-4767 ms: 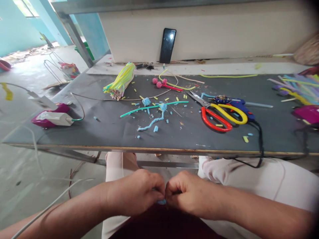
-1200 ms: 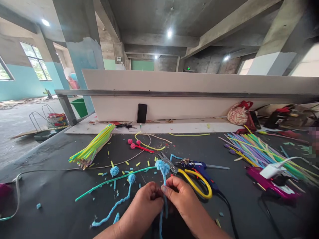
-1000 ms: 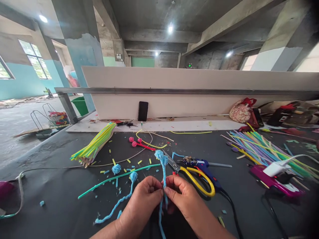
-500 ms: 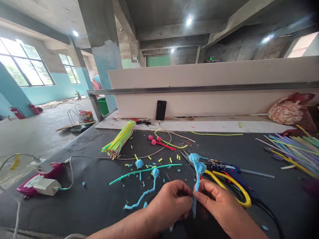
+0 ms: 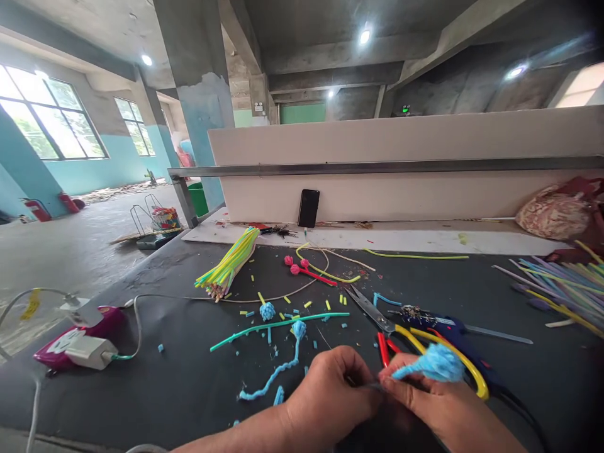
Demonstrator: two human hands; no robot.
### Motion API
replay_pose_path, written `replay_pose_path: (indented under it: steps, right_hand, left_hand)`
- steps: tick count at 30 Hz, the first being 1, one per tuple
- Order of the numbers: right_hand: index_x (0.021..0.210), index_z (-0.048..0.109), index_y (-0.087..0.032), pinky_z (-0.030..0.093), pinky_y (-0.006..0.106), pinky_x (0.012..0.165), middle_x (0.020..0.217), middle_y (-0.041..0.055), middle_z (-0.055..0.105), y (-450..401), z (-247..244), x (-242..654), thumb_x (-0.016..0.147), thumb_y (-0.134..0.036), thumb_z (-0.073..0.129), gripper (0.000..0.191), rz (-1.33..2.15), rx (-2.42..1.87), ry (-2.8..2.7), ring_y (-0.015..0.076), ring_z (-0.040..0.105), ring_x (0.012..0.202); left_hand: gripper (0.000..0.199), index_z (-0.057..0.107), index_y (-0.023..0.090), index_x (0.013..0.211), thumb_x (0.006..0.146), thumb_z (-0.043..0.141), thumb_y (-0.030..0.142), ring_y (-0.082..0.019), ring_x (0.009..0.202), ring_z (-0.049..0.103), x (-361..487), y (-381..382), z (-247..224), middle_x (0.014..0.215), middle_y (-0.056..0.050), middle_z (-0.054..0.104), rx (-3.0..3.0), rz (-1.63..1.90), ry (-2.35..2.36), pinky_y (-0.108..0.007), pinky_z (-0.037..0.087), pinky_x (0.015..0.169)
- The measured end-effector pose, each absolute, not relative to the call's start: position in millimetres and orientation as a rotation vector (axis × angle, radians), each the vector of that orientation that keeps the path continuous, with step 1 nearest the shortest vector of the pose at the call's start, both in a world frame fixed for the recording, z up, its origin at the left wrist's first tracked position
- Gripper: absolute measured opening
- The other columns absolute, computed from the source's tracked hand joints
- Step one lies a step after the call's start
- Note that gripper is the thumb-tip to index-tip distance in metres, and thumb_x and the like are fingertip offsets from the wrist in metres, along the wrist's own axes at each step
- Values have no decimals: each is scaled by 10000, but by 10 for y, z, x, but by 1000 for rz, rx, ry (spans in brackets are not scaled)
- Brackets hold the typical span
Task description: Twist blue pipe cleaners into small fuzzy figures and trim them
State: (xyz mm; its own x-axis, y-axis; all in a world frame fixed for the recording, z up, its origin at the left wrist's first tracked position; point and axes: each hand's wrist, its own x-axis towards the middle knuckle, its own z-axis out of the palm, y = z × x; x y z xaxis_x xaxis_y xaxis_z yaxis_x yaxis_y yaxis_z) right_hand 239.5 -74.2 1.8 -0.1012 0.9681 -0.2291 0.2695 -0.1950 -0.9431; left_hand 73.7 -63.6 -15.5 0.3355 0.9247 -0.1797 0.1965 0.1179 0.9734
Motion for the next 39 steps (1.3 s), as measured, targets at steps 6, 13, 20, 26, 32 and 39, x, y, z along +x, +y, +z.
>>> replay_pose_path:
  steps: [6, 13, 20, 26, 32, 39]
  right_hand:
    - [546, 496, -214, 316, 242, 414, 447, -41, 431, -739, -152, 2317, 629, -526, 684, 373, 1260, -1467, -1295, 112, 386, 433]
    - [710, 561, -193, 294, 209, 417, 510, -61, 426, -828, -90, 2241, 711, -488, 669, 314, 1499, -1298, -1046, 73, 355, 424]
    - [899, 689, -145, 351, 201, 421, 522, -63, 411, -828, 112, 2340, 741, -363, 701, 269, 1598, -1111, -952, 52, 313, 425]
    - [898, 704, -150, 401, 210, 444, 538, -49, 464, -858, 136, 2361, 760, -345, 690, 240, 1586, -1091, -1036, 51, 342, 427]
    - [789, 683, -138, 413, 224, 474, 544, -41, 483, -887, 148, 2341, 733, -376, 709, 245, 1568, -1115, -1111, 56, 359, 444]
    - [662, 563, -162, 321, 213, 484, 560, -50, 487, -872, 96, 2306, 760, -390, 669, 270, 1393, -1185, -1243, 78, 439, 489]
  left_hand:
    - [94, 467, 184, 562, 608, 536, 140, -90, 537, 374, 789, -692, -161, 529, 54, 432, 1517, 866, 1230, -197, 282, 460]
    - [129, 455, 180, 546, 617, 538, 111, -77, 516, 372, 784, -748, -123, 519, 58, 431, 1514, 901, 1100, -193, 300, 471]
    - [136, 469, 187, 608, 633, 596, 149, -56, 416, 366, 774, -747, -90, 446, 87, 427, 1323, 788, 1039, -175, 274, 406]
    - [150, 443, 194, 616, 658, 585, 168, -33, 331, 333, 766, -749, -29, 405, 106, 405, 1289, 770, 962, -160, 233, 353]
    - [174, 433, 204, 620, 657, 602, 208, -45, 318, 335, 777, -762, -44, 385, 105, 409, 1254, 759, 940, -160, 215, 322]
    - [193, 421, 187, 546, 625, 593, 149, -46, 415, 315, 732, -809, -18, 455, 85, 382, 1340, 797, 881, -180, 224, 399]
